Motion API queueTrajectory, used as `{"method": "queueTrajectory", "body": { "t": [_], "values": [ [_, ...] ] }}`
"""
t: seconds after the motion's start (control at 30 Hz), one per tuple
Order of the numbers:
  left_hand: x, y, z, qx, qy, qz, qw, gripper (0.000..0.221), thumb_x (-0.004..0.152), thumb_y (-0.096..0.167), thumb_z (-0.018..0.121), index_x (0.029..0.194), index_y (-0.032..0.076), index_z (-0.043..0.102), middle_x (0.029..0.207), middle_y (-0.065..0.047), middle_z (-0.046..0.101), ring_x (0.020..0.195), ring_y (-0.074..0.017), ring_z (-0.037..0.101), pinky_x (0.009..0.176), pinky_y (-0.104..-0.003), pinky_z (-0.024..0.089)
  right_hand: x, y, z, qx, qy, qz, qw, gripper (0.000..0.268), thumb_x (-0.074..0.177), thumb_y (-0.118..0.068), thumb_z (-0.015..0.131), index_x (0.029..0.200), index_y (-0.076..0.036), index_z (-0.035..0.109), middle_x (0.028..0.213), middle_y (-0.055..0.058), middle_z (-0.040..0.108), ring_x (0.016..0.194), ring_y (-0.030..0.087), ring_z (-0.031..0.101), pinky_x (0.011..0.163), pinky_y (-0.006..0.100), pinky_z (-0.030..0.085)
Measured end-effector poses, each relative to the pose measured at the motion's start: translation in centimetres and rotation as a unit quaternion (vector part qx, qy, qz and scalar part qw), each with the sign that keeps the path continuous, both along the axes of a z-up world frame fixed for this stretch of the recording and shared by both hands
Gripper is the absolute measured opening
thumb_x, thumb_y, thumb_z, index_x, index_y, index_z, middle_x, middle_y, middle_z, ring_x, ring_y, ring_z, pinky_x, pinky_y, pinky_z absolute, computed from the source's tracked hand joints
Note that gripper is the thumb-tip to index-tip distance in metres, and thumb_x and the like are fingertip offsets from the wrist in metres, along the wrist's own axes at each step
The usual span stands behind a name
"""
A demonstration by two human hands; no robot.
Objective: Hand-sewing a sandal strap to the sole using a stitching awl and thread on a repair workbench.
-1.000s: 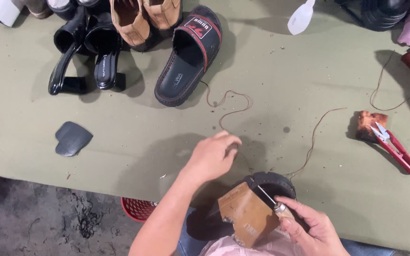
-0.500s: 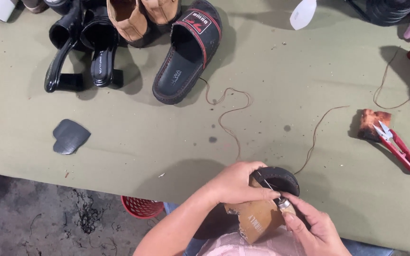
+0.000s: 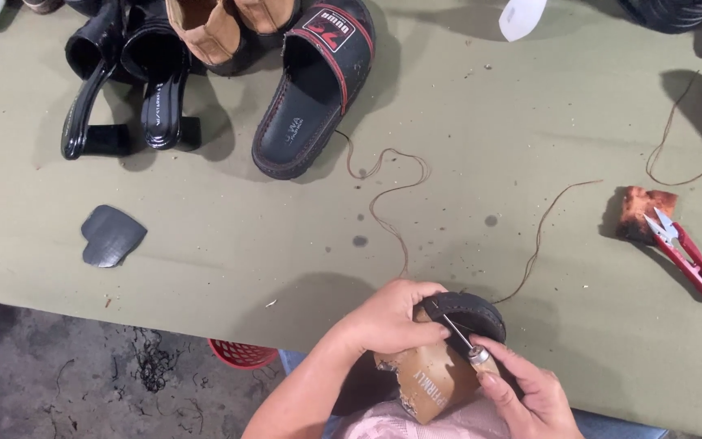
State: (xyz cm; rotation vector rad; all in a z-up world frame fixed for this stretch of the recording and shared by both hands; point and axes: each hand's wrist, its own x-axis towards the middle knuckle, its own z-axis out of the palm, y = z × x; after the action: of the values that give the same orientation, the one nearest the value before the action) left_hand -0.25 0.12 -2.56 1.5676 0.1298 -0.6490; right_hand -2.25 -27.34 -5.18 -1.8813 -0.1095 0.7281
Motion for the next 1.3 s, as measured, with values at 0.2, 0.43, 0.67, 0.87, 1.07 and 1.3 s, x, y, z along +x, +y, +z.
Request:
{"method": "queueTrajectory", "body": {
  "t": [0.2, 0.43, 0.67, 0.87, 1.07, 1.3],
  "values": [
    [0.3, 0.2, -1.6, -0.004, 0.004, 0.000, 1.000, 0.026, 0.082, 0.016, 0.070, 0.107, 0.016, 0.076, 0.074, 0.011, 0.063, 0.070, -0.0020, 0.053, 0.075, -0.021, 0.046, -1.4, -0.5, -1.7, 0.066, 0.064, -0.082, 0.992, 0.046, 0.088, -0.018, 0.073, 0.131, -0.002, 0.080, 0.075, 0.004, 0.069, 0.067, 0.012, 0.052, 0.067, 0.022, 0.041],
    [0.7, 0.6, -3.3, -0.014, -0.014, -0.007, 1.000, 0.025, 0.082, 0.016, 0.071, 0.106, 0.016, 0.076, 0.076, 0.012, 0.062, 0.070, -0.0021, 0.051, 0.071, -0.021, 0.044, -0.9, -0.5, -1.5, 0.100, 0.139, -0.079, 0.982, 0.052, 0.092, -0.016, 0.066, 0.142, -0.003, 0.068, 0.064, 0.008, 0.054, 0.052, 0.013, 0.040, 0.048, 0.026, 0.035],
    [1.2, 0.4, -3.2, -0.016, 0.033, 0.034, 0.999, 0.033, 0.080, 0.015, 0.070, 0.113, 0.017, 0.074, 0.094, 0.009, 0.072, 0.085, -0.0042, 0.061, 0.084, -0.023, 0.048, -0.5, -0.6, -1.6, -0.289, -0.376, 0.108, 0.874, 0.051, 0.090, -0.039, 0.068, 0.140, -0.039, 0.060, 0.079, -0.012, 0.065, 0.058, 0.013, 0.058, 0.052, 0.034, 0.056],
    [1.1, 0.3, -2.3, -0.024, 0.044, 0.033, 0.998, 0.042, 0.079, 0.012, 0.068, 0.120, 0.019, 0.064, 0.109, 0.001, 0.073, 0.085, -0.0079, 0.058, 0.088, -0.023, 0.044, -0.5, -0.2, -0.5, -0.232, -0.193, 0.057, 0.952, 0.055, 0.084, -0.032, 0.073, 0.138, -0.034, 0.066, 0.097, -0.010, 0.075, 0.082, 0.005, 0.060, 0.076, 0.027, 0.052],
    [1.1, 0.0, -2.0, -0.012, 0.036, 0.016, 0.999, 0.046, 0.080, 0.014, 0.067, 0.126, 0.020, 0.066, 0.105, 0.000, 0.071, 0.086, -0.0088, 0.059, 0.087, -0.024, 0.045, -0.2, -2.0, -2.3, 0.077, 0.256, -0.102, 0.958, 0.054, 0.094, -0.009, 0.063, 0.148, -0.009, 0.067, 0.063, 0.009, 0.041, 0.048, 0.020, 0.033, 0.042, 0.031, 0.030],
    [1.1, -0.5, -3.3, -0.045, 0.035, 0.029, 0.998, 0.047, 0.081, 0.007, 0.066, 0.126, 0.017, 0.071, 0.110, 0.005, 0.074, 0.100, -0.0063, 0.065, 0.098, -0.023, 0.048, -1.7, -1.1, -1.6, -0.290, -0.346, 0.100, 0.887, 0.055, 0.088, -0.041, 0.067, 0.143, -0.040, 0.058, 0.074, -0.010, 0.062, 0.052, 0.016, 0.055, 0.050, 0.034, 0.056]
  ]
}}
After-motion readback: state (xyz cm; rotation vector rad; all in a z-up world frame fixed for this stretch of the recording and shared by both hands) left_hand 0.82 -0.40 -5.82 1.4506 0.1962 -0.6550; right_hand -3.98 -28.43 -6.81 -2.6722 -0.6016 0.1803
